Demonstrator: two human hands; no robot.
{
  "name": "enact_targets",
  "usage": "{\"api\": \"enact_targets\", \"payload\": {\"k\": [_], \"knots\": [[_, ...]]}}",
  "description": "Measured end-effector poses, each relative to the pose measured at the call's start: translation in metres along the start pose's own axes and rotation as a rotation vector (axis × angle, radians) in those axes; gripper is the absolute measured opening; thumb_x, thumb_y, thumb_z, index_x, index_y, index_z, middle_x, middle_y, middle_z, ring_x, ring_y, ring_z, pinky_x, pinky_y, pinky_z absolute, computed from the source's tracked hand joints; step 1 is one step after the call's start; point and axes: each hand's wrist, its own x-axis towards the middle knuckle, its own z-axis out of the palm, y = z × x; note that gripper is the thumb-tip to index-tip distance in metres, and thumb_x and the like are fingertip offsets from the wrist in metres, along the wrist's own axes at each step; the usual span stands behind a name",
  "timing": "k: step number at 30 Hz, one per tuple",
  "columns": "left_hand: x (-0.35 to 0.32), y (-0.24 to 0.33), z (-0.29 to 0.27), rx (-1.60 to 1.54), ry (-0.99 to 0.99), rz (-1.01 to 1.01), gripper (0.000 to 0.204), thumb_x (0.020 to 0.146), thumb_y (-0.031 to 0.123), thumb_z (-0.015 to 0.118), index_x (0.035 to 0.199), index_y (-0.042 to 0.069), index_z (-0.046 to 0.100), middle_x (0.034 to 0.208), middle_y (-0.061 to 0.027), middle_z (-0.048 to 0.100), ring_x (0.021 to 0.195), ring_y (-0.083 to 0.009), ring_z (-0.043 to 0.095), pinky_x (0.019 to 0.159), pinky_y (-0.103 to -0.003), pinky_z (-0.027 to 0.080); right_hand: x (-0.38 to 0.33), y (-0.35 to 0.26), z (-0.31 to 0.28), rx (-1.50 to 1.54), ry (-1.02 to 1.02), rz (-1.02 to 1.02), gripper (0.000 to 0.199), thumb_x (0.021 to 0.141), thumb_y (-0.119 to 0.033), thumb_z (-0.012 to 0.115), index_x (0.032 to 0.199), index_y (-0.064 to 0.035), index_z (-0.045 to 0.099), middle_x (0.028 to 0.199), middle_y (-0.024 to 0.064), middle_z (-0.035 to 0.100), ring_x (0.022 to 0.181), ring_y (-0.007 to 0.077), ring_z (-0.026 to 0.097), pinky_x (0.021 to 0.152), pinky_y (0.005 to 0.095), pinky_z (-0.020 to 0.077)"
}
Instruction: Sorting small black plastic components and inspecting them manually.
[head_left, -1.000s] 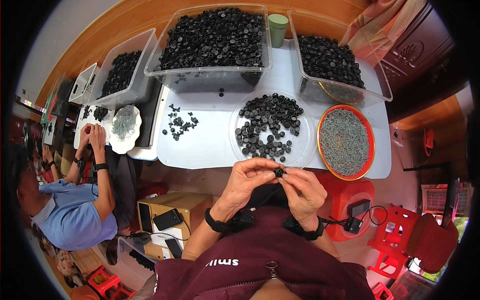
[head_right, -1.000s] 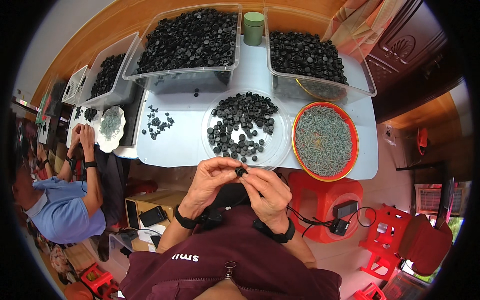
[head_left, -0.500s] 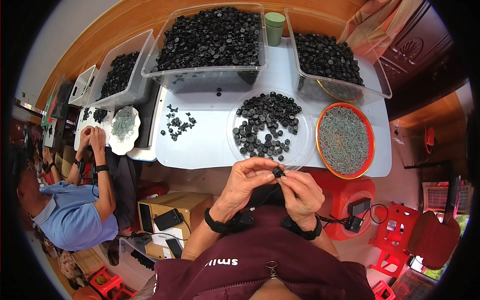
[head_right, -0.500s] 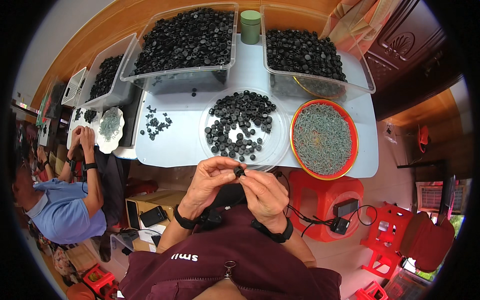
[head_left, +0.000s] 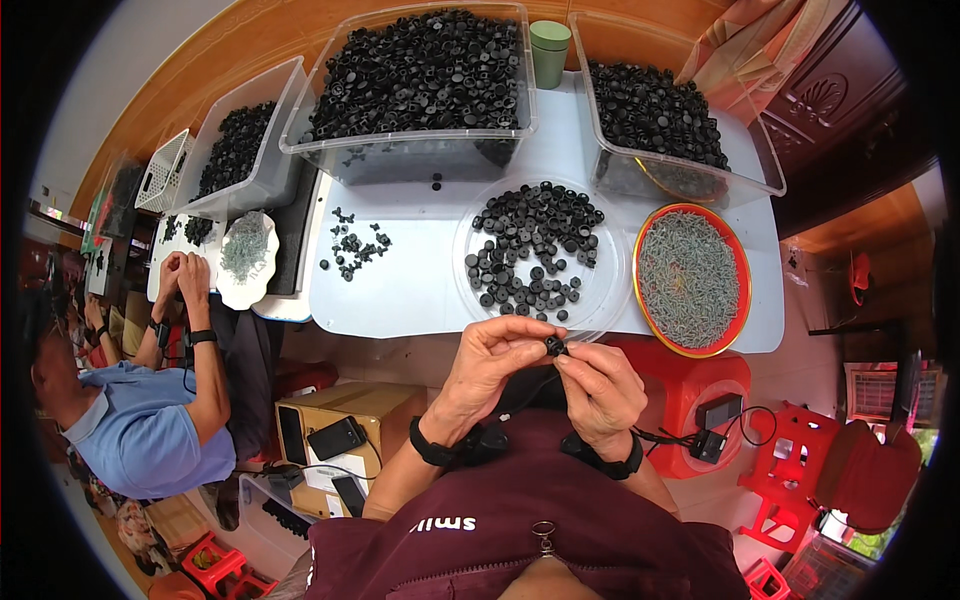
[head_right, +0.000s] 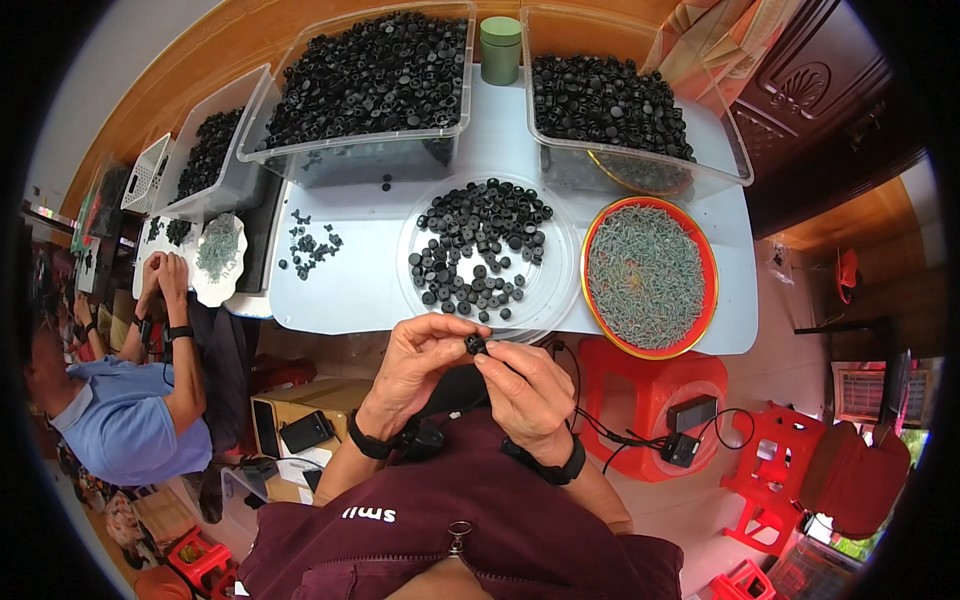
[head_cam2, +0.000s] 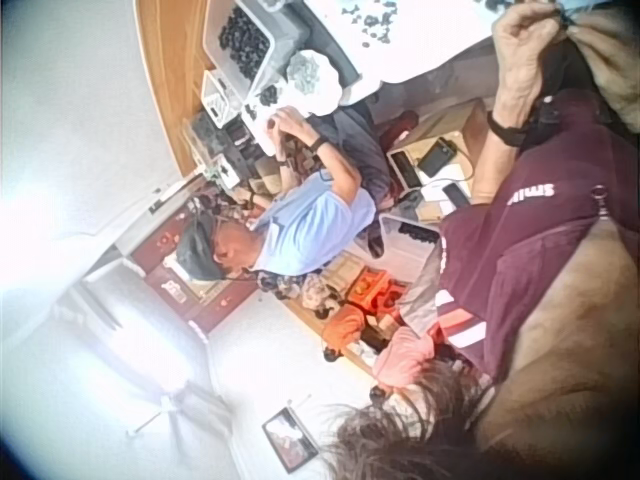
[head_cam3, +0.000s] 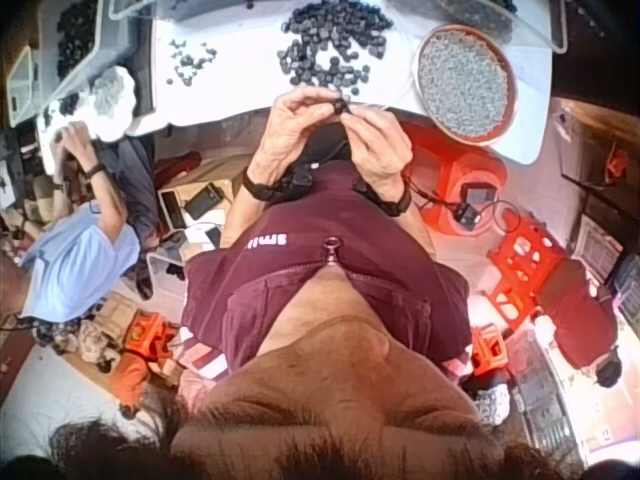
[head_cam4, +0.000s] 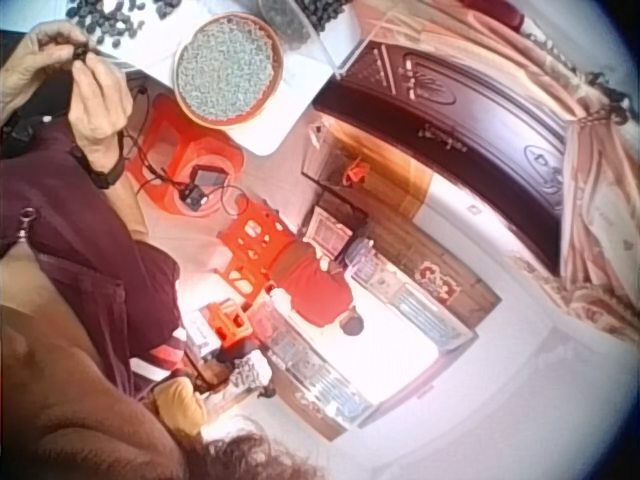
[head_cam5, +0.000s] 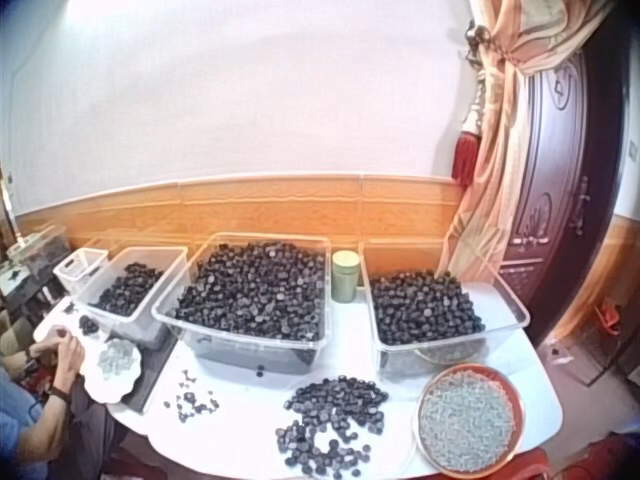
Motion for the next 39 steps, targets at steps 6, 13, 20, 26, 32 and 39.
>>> {"api": "enact_targets", "payload": {"k": [6, 13, 20, 26, 32, 39], "knots": [[-0.001, 0.000, -0.003, 0.010, -0.016, 0.011, 0.015, 0.082, 0.002, 0.061, 0.098, 0.000, 0.063, 0.102, -0.0166, 0.063, 0.097, -0.0221, 0.061, 0.084, -0.034, 0.053, 0.001, -0.001, 0.000, -0.021, -0.023, -0.026, 0.026, 0.060, 0.009, 0.071, 0.083, -0.0041, 0.068, 0.084, 0.0088, 0.063, 0.073, 0.0230, 0.064, 0.060, 0.0291, 0.0534], [-0.003, 0.000, -0.005, 0.017, -0.020, 0.018, 0.016, 0.084, -0.001, 0.058, 0.099, -0.003, 0.062, 0.103, -0.0171, 0.063, 0.095, -0.0211, 0.062, 0.084, -0.032, 0.053, 0.002, -0.003, 0.001, 0.012, -0.044, -0.013, 0.022, 0.063, 0.008, 0.072, 0.082, -0.0016, 0.066, 0.083, 0.0101, 0.063, 0.070, 0.0220, 0.063, 0.059, 0.0280, 0.0514], [-0.004, -0.002, -0.005, -0.035, -0.003, -0.008, 0.016, 0.084, 0.000, 0.058, 0.100, -0.004, 0.062, 0.102, -0.0163, 0.063, 0.095, -0.0206, 0.062, 0.083, -0.031, 0.053, 0.004, -0.004, 0.000, -0.009, -0.071, -0.035, 0.023, 0.063, 0.009, 0.071, 0.083, -0.0012, 0.067, 0.083, 0.0100, 0.063, 0.072, 0.0229, 0.063, 0.060, 0.0287, 0.0527], [-0.004, 0.000, -0.003, 0.038, -0.018, 0.038, 0.016, 0.085, 0.000, 0.058, 0.100, -0.005, 0.063, 0.099, -0.0146, 0.063, 0.092, -0.0189, 0.062, 0.082, -0.029, 0.053, 0.003, -0.005, -0.001, -0.024, -0.099, -0.034, 0.022, 0.064, 0.009, 0.069, 0.083, -0.0005, 0.067, 0.084, 0.0095, 0.062, 0.074, 0.0237, 0.064, 0.060, 0.0295, 0.0539], [-0.001, 0.007, -0.002, 0.234, -0.005, 0.114, 0.014, 0.081, -0.001, 0.061, 0.095, -0.004, 0.065, 0.095, -0.0139, 0.063, 0.088, -0.0190, 0.062, 0.082, -0.030, 0.051, 0.003, -0.004, 0.001, -0.067, -0.106, -0.043, 0.022, 0.064, 0.010, 0.069, 0.084, 0.0005, 0.066, 0.085, 0.0098, 0.061, 0.074, 0.0241, 0.063, 0.061, 0.0301, 0.0539], [0.000, 0.006, -0.002, 0.250, 0.015, 0.076, 0.015, 0.080, -0.002, 0.063, 0.095, -0.003, 0.065, 0.092, -0.0123, 0.064, 0.084, -0.0169, 0.063, 0.076, -0.027, 0.052, 0.007, -0.007, 0.002, -0.055, -0.151, 0.060, 0.029, 0.064, 0.009, 0.069, 0.091, 0.0016, 0.063, 0.084, 0.0104, 0.060, 0.072, 0.0241, 0.062, 0.059, 0.0311, 0.0513]]}}
